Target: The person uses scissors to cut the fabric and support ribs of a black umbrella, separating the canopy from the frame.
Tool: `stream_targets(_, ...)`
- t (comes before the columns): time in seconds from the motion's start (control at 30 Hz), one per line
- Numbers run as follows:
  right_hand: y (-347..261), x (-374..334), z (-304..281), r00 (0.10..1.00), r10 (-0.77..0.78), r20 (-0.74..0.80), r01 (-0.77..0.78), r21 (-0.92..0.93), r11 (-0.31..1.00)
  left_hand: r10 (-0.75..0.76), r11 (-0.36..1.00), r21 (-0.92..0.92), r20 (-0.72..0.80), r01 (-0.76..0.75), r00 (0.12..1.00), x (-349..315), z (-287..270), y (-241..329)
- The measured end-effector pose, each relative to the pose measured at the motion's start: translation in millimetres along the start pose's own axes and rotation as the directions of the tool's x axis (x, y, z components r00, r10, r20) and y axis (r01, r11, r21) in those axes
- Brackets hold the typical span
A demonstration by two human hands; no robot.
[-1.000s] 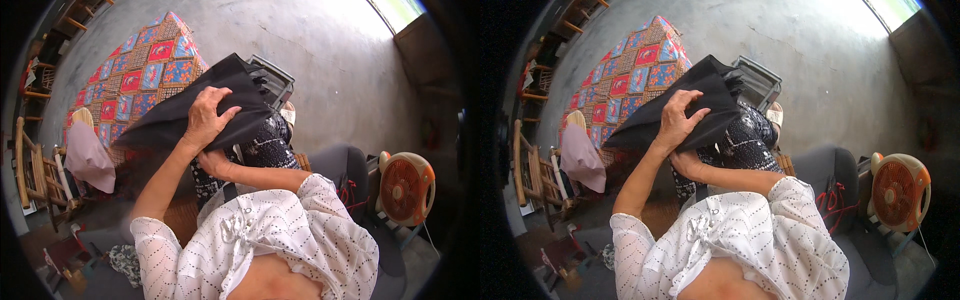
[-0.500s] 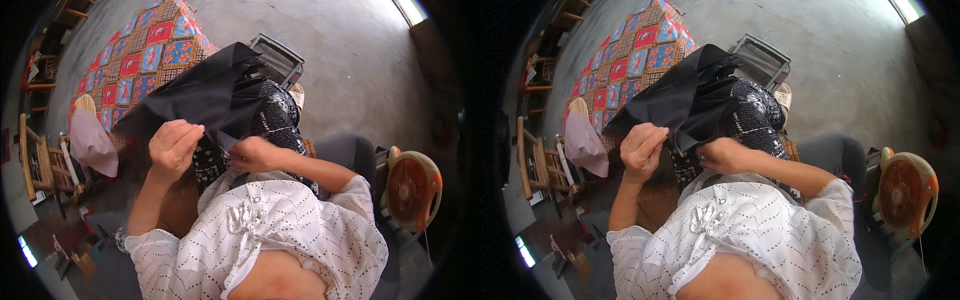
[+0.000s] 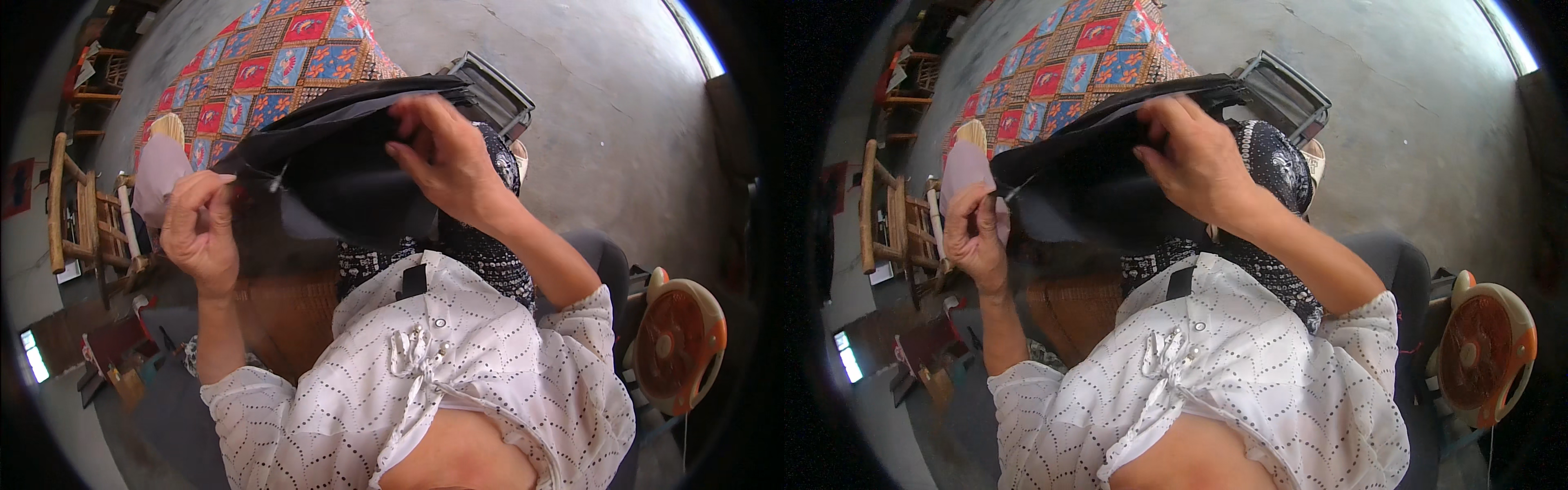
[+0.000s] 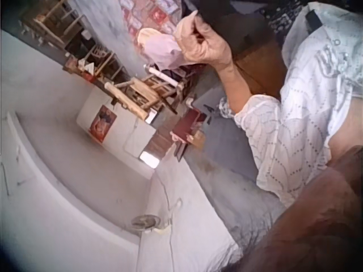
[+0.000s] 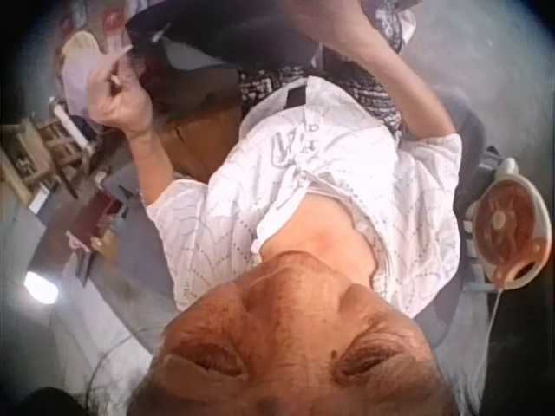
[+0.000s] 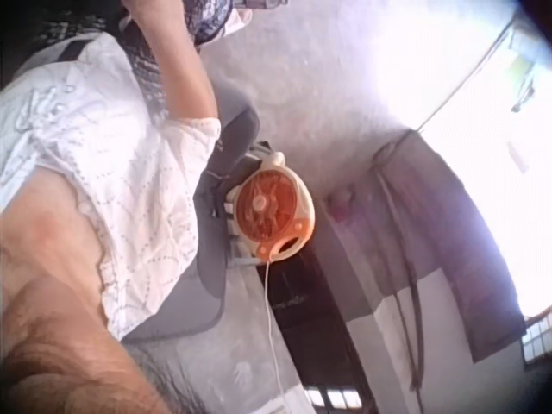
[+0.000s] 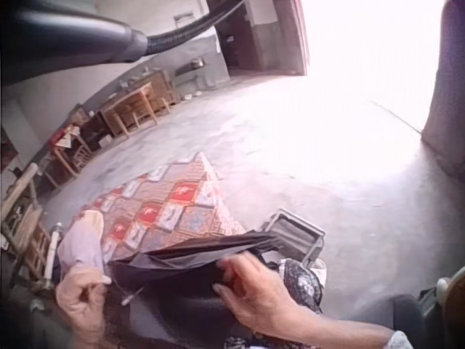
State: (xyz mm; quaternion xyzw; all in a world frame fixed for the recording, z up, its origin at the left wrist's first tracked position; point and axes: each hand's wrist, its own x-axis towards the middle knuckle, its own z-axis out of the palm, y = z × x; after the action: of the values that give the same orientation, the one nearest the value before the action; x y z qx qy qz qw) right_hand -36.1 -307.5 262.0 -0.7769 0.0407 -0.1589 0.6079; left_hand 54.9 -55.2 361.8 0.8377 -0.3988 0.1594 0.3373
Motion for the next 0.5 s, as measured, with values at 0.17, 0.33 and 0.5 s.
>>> stream_targets(0.17,1.6,68.6,-18.9,0.717,-0.696,0.048,0.474,-0.765,0.436,-0.134,0.966,-0.239,-0.122,0.102,0.983,-4.2,-32.5,-7.1)
stream_targets(0.33,-25.6,103.7,-31.3,0.907,-0.346,0.240,0.419,-0.421,0.804,-0.206,0.909,-0.391,-0.126,0.143,0.970,-4.4,-60.6,-13.7)
stream_targets(0.5,-65.1,120.4,-33.2,0.871,-0.461,0.168,0.482,-0.467,0.741,-0.354,0.804,-0.538,-0.092,0.253,0.931,-25.8,-108.2,-37.4)
